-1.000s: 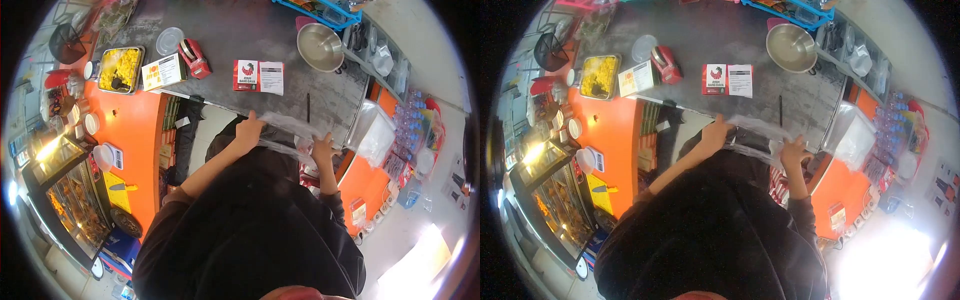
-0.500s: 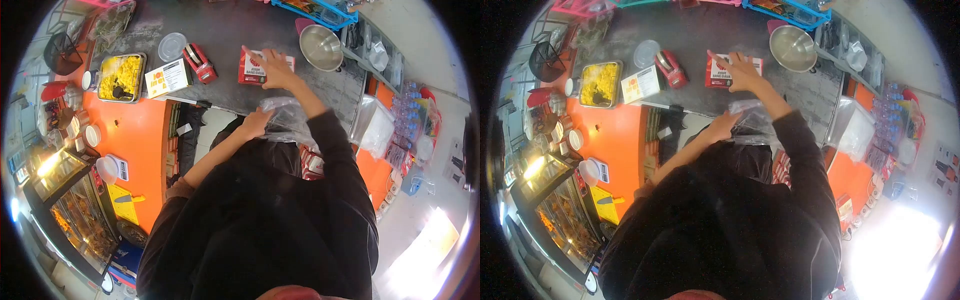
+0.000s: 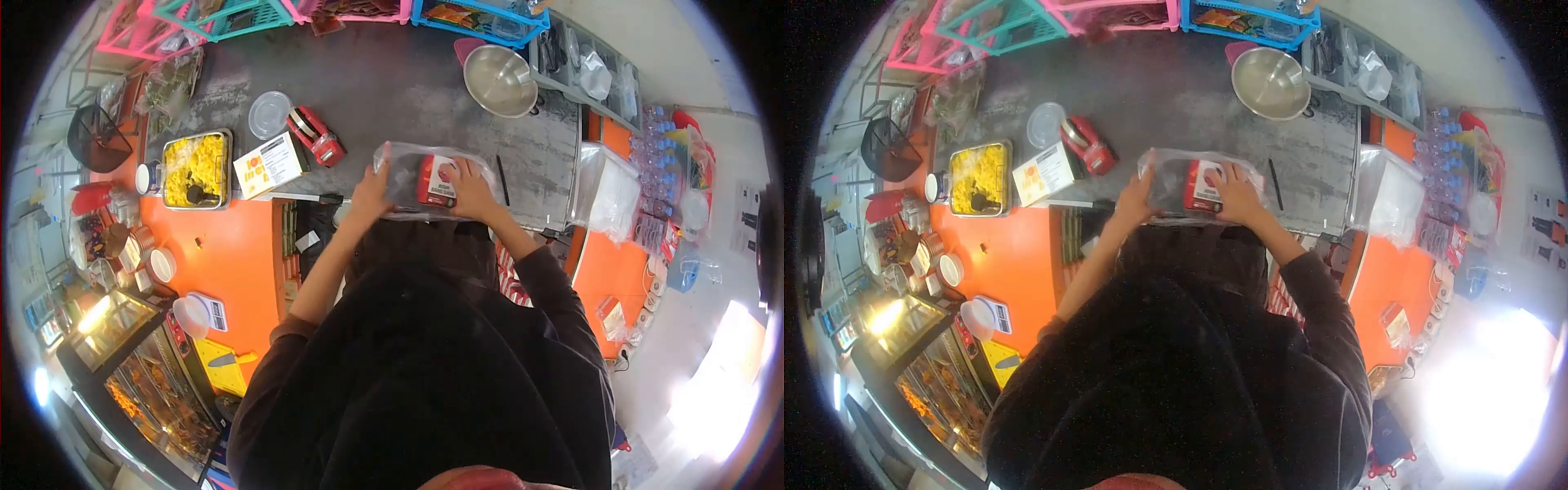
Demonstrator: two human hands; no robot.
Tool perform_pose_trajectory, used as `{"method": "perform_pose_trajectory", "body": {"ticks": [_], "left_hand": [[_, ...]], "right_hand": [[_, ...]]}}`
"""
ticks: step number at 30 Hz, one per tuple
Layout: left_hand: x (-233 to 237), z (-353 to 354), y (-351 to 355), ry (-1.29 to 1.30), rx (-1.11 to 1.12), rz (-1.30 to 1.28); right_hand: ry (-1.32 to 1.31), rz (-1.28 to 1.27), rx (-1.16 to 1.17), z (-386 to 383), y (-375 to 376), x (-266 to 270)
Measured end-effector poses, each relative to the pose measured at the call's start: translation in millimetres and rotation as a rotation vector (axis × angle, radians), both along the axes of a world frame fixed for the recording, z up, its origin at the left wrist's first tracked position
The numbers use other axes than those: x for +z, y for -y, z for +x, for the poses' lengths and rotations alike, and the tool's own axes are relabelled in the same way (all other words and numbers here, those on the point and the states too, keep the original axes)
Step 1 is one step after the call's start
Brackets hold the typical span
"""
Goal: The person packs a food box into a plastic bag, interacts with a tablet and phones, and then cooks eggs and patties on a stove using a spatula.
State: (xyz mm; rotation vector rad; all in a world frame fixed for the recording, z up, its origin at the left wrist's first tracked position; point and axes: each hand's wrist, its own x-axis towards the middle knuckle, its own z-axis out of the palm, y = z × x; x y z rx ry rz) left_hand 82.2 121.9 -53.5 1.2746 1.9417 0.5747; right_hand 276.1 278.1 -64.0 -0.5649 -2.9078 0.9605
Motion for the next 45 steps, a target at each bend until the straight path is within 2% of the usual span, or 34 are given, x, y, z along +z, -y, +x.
{"method": "perform_pose_trajectory", "body": {"ticks": [2,3,4,6,8,10,12,14,16,18,20,21,22,24,25,26,27,28,30,31,33,35,37,39,40,41,45], "left_hand": [[21,27,-12,-0.173,0.089,-0.166],[10,40,-18,-0.289,0.077,-0.159],[19,42,-21,-0.293,0.06,-0.149],[43,49,-20,-0.244,0.017,-0.013],[69,43,-15,-0.21,0.023,0.016],[75,41,-12,-0.178,0.04,0.031],[70,36,-12,-0.241,0.203,0.309],[51,25,-11,-0.253,0.164,0.24],[31,20,-8,-0.257,0.125,0.169],[17,16,-8,-0.133,0.011,0.348],[7,12,1,-0.142,0.007,0.295],[7,10,5,-0.147,0.015,0.243],[12,8,8,-0.155,0.005,0.248],[23,3,13,-0.23,0.121,0.271],[36,-1,16,-0.229,0.096,0.273],[50,-6,19,-0.275,0.168,0.151],[67,-6,19,-0.321,0.236,0.031],[86,0,15,-0.315,0.208,0.044],[123,16,5,-0.299,0.125,0.101],[135,21,-1,-0.286,0.096,0.12],[156,28,-15,-0.268,-0.11,0.106],[172,44,-41,-0.182,-0.176,0.154],[193,66,-76,-0.081,-0.242,0.124],[190,90,-105,-0.101,-0.29,0.124],[188,101,-119,-0.129,-0.307,0.106],[181,111,-133,-0.137,-0.328,0.128],[134,140,-185,-0.182,-0.418,0.062]], "right_hand": [[0.413,0.215,-0.128,-2,14,18],[0.461,0.299,-0.14,-5,22,17],[0.462,0.302,-0.16,-7,27,6],[0.314,0.679,-0.163,-7,34,-19],[0.34,0.636,-0.182,-5,29,-12],[0.462,0.318,-0.245,-5,24,-7],[0.412,0.302,-0.244,-11,29,17],[0.362,0.281,-0.245,-21,35,36],[0.222,0.374,-0.094,-26,43,40],[0.201,0.355,-0.039,-39,47,24],[0.396,0.259,0.037,-53,43,20],[0.449,0.257,0.045,-54,41,0],[0.441,0.259,0.034,-54,38,-7],[0.422,0.354,0.146,-47,29,-15],[0.282,0.296,0.037,-36,20,-3],[0.286,0.295,0.013,-27,3,4],[0.401,0.137,0.027,-18,-21,8],[0.512,-0.021,0.037,-8,-47,14],[0.624,-0.175,0.007,19,-73,51],[0.598,-0.154,0.02,32,-77,84],[0.581,-0.128,0.0,58,-84,149],[0.656,-0.017,0.071,82,-95,197],[0.687,-0.023,-0.021,110,-117,205],[0.712,-0.025,-0.111,141,-143,208],[0.748,0.012,-0.043,154,-157,199],[0.781,0.049,0.024,165,-172,190],[0.845,0.02,0.037,196,-222,161]]}}
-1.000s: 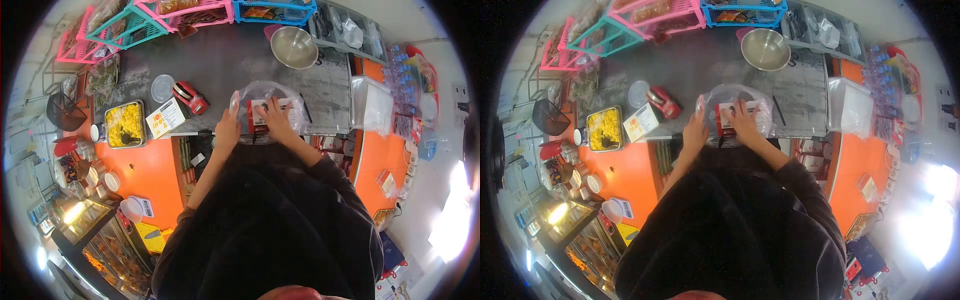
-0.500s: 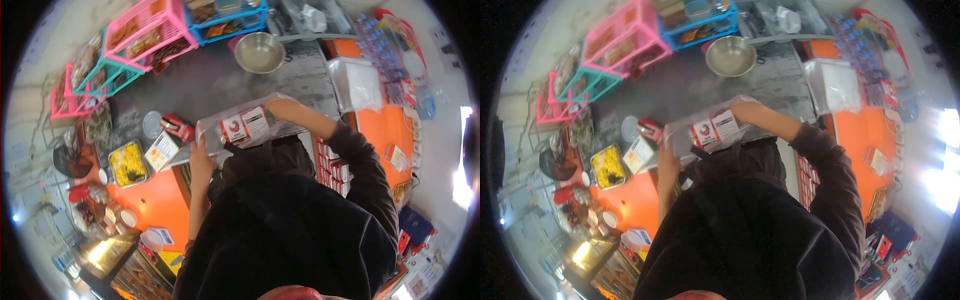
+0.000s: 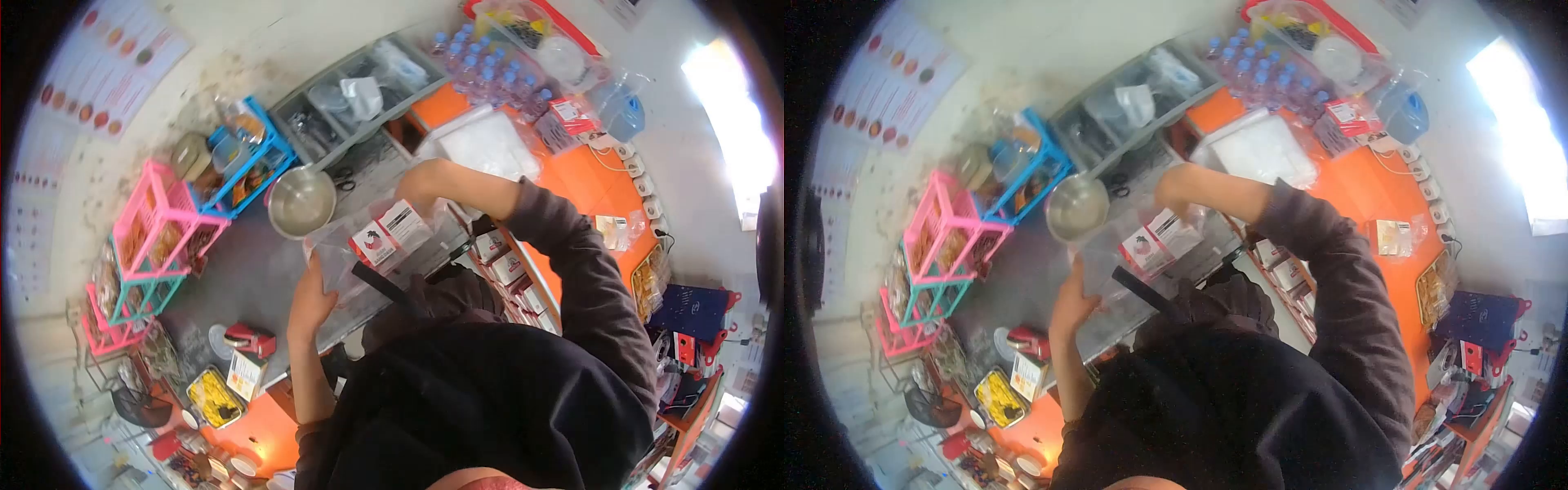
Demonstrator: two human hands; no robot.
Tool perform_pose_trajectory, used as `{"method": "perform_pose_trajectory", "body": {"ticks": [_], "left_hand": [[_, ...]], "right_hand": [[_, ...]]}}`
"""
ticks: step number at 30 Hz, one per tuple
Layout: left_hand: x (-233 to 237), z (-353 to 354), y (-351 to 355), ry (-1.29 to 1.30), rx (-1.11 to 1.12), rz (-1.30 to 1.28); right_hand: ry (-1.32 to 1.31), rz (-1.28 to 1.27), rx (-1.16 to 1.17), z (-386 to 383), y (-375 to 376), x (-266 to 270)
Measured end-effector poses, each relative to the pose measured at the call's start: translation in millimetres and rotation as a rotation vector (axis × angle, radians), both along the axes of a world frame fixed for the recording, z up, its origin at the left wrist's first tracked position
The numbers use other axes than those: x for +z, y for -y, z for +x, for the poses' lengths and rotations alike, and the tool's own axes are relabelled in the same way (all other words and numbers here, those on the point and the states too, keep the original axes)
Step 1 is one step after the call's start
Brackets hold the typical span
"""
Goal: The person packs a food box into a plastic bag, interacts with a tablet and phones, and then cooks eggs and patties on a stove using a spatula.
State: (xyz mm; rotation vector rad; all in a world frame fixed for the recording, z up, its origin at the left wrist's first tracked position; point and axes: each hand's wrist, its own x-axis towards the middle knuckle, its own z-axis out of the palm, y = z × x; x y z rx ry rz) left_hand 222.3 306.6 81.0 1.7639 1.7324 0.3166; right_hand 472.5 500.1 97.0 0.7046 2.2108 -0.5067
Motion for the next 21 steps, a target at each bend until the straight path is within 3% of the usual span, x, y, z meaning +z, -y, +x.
{"method": "perform_pose_trajectory", "body": {"ticks": [2,3,4,7,8,9,10,11,14,16,17,19,21], "left_hand": [[-11,20,-20,-0.008,-0.03,-0.029],[-12,29,-30,-0.019,0.014,-0.144],[-14,37,-37,-0.029,0.065,-0.259],[-31,37,-42,-0.066,-0.004,-0.131],[-29,37,-41,-0.062,0.014,-0.136],[-26,37,-41,-0.077,-0.003,-0.095],[-22,41,-41,-0.094,-0.021,-0.054],[-15,47,-43,-0.093,-0.003,-0.053],[-3,61,-45,-0.156,0.074,-0.172],[-9,66,-41,-0.136,0.072,-0.074],[-14,67,-39,-0.145,0.101,-0.095],[-25,62,-36,-0.156,0.046,-0.027],[-30,58,-35,-0.185,0.03,-0.019]], "right_hand": [[-0.37,-0.283,0.185,23,-23,-5],[-0.376,-0.275,0.173,45,-36,-8],[-0.713,-0.205,-0.107,74,-48,-10],[-1.659,0.038,-0.946,187,-92,-32],[-1.546,0.647,-1.166,239,-128,-115],[-0.919,1.027,-1.2,272,-118,-128],[-0.709,1.065,-1.22,301,-120,-163],[-0.79,0.986,-1.244,329,-126,-207],[-1.635,0.631,-1.169,380,-150,-318],[-0.371,0.705,-1.368,359,-135,-239],[-0.374,0.675,-1.345,339,-129,-209],[-1.224,0.831,-1.465,276,-118,-151],[-1.751,-0.179,-1.442,179,-78,-47]]}}
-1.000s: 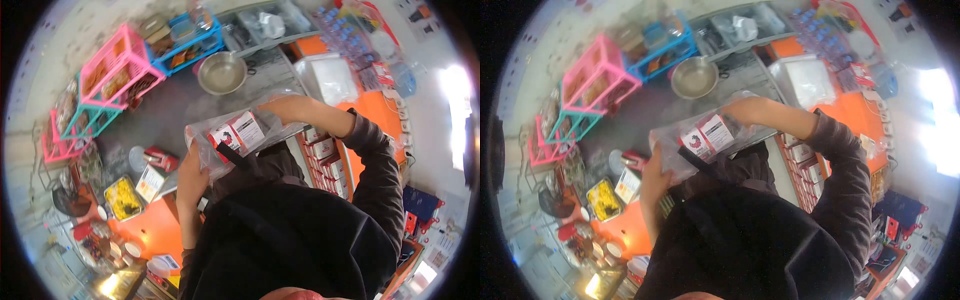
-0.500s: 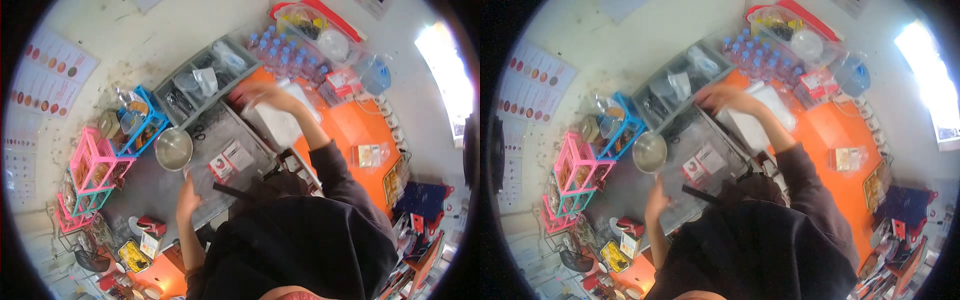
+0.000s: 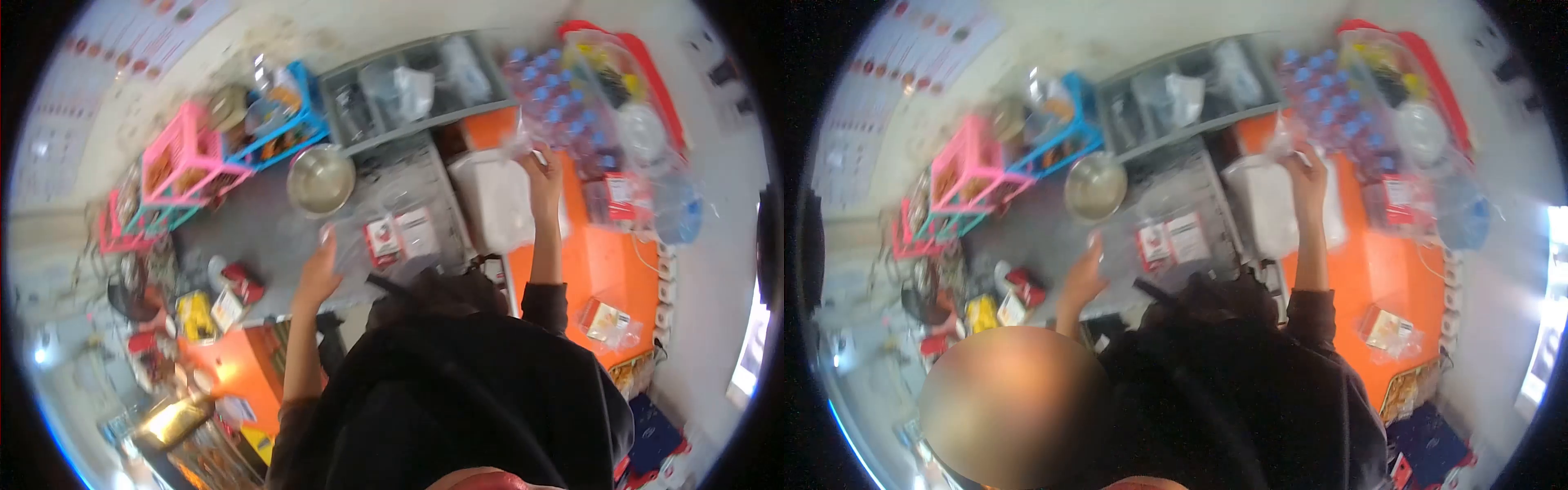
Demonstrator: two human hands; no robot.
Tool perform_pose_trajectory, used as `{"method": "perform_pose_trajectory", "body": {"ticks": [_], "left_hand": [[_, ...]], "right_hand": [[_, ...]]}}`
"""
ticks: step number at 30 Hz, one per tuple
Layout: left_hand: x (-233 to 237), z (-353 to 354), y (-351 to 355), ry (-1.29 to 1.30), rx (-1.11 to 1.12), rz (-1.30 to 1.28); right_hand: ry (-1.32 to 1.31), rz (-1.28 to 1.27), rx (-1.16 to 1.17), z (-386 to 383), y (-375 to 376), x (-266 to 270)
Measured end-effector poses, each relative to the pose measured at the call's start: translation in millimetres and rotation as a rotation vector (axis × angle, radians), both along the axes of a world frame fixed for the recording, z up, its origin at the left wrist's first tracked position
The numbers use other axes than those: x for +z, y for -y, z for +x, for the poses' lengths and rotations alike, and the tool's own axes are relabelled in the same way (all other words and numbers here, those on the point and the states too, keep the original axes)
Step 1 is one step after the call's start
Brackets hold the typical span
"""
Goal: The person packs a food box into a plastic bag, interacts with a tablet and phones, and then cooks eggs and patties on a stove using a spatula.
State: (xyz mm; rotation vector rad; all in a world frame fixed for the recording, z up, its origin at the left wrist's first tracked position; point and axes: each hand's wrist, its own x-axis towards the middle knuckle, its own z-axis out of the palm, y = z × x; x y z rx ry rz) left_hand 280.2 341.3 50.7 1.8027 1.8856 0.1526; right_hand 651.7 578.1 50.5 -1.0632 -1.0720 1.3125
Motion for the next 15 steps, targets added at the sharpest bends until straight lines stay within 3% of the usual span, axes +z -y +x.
{"method": "perform_pose_trajectory", "body": {"ticks": [1,2,3,4,5,7,9,11,13,15], "left_hand": [[5,1,0,0.02,0.035,-0.044],[9,1,-1,0.048,0.062,-0.08],[9,-2,1,0.045,0.091,-0.091],[7,-5,2,0.062,0.083,-0.085],[6,-8,3,0.08,0.068,-0.074],[7,-13,9,0.07,0.018,0.014],[8,-15,12,0.06,-0.03,0.109],[7,-15,16,0.024,0.102,-0.03],[6,-15,21,0.039,0.135,-0.049],[5,-17,25,0.072,0.171,-0.069]], "right_hand": [[0.075,-0.008,0.176,-35,16,-2],[-0.044,0.303,0.454,-80,41,8],[0.135,0.307,0.758,-117,70,41],[0.132,0.485,0.946,-154,93,45],[0.244,0.609,1.073,-191,117,18],[0.868,0.695,1.161,-248,157,-73],[1.137,0.844,1.218,-274,177,-160],[1.252,0.995,1.28,-277,175,-190],[1.359,1.145,1.345,-276,175,-178],[1.371,0.82,1.355,-267,171,-154]]}}
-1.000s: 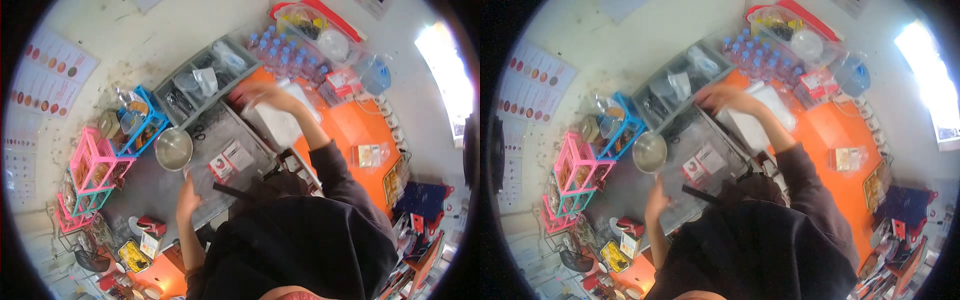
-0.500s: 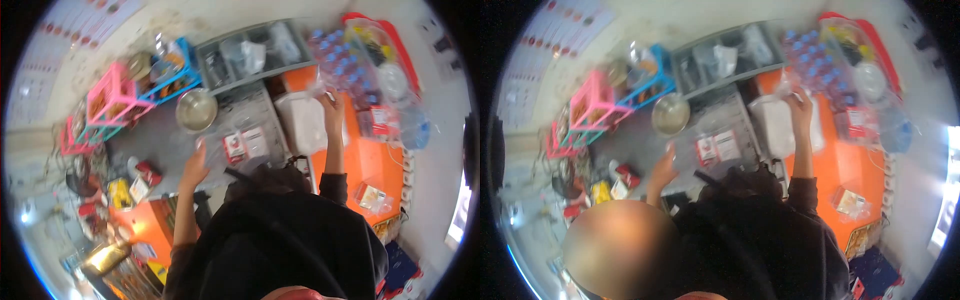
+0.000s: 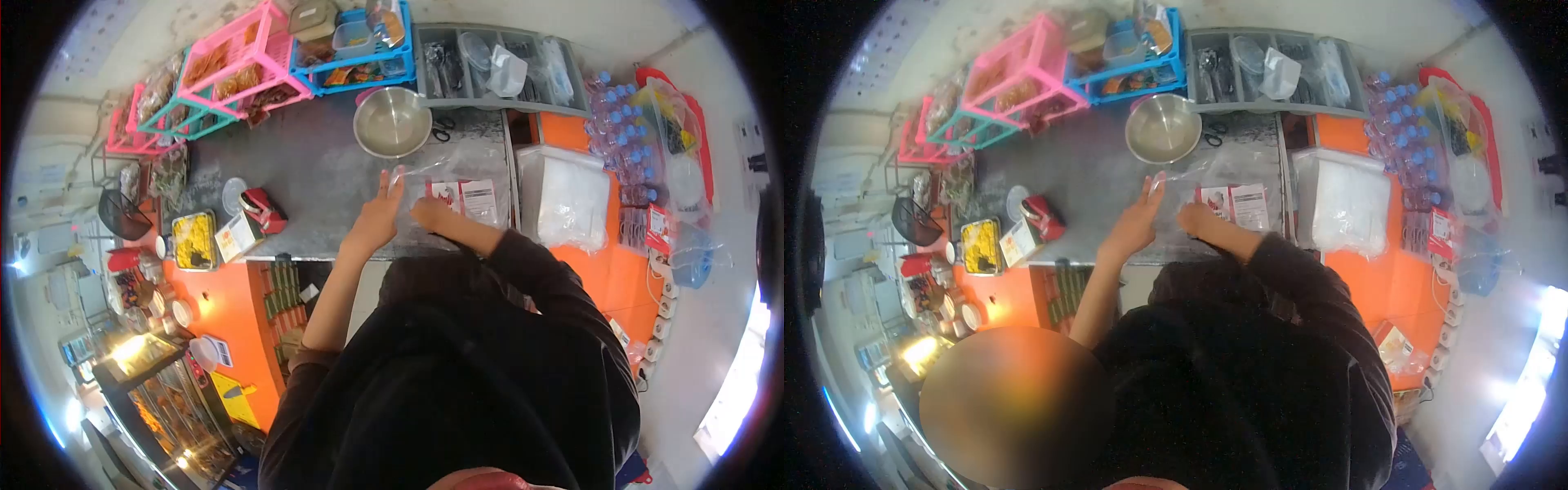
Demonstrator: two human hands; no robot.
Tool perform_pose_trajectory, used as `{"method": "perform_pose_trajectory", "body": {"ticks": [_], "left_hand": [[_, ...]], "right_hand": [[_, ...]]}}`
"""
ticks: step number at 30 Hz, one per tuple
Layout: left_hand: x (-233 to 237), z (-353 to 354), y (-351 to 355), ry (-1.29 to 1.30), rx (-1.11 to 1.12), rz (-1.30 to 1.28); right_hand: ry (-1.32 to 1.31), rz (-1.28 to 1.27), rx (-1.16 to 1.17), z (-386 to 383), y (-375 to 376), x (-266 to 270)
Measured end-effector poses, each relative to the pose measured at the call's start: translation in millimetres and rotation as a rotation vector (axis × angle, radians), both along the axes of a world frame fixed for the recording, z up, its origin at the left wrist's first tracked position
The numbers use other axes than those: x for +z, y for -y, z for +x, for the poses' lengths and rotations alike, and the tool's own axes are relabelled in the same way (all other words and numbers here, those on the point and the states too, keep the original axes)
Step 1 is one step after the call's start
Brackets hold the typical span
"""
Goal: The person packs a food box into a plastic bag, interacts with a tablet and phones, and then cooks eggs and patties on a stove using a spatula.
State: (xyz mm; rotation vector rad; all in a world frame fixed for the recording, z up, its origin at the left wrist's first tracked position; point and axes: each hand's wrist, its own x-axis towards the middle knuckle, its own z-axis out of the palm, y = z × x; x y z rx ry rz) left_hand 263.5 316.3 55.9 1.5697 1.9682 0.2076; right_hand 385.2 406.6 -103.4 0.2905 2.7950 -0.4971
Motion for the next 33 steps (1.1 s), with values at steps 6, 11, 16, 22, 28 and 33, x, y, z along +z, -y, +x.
{"method": "perform_pose_trajectory", "body": {"ticks": [6,11,16,22,28,33], "left_hand": [[3,-6,-1,0.128,0.002,0.029],[-1,-6,-7,0.113,-0.047,0.04],[-14,-3,-7,0.103,-0.02,0.111],[-20,-5,-3,0.082,-0.02,0.111],[-14,-2,-8,0.158,-0.01,0.076],[-7,8,-11,0.116,0.007,0.001]], "right_hand": [[-0.084,-0.025,-0.336,47,-32,52],[-0.398,-0.381,-0.506,30,-2,38],[-0.432,0.106,-0.197,1,20,-46],[-0.115,-0.066,-0.105,5,-3,13],[0.173,0.095,-0.46,40,-11,57],[-0.061,-0.056,-0.464,65,-21,31]]}}
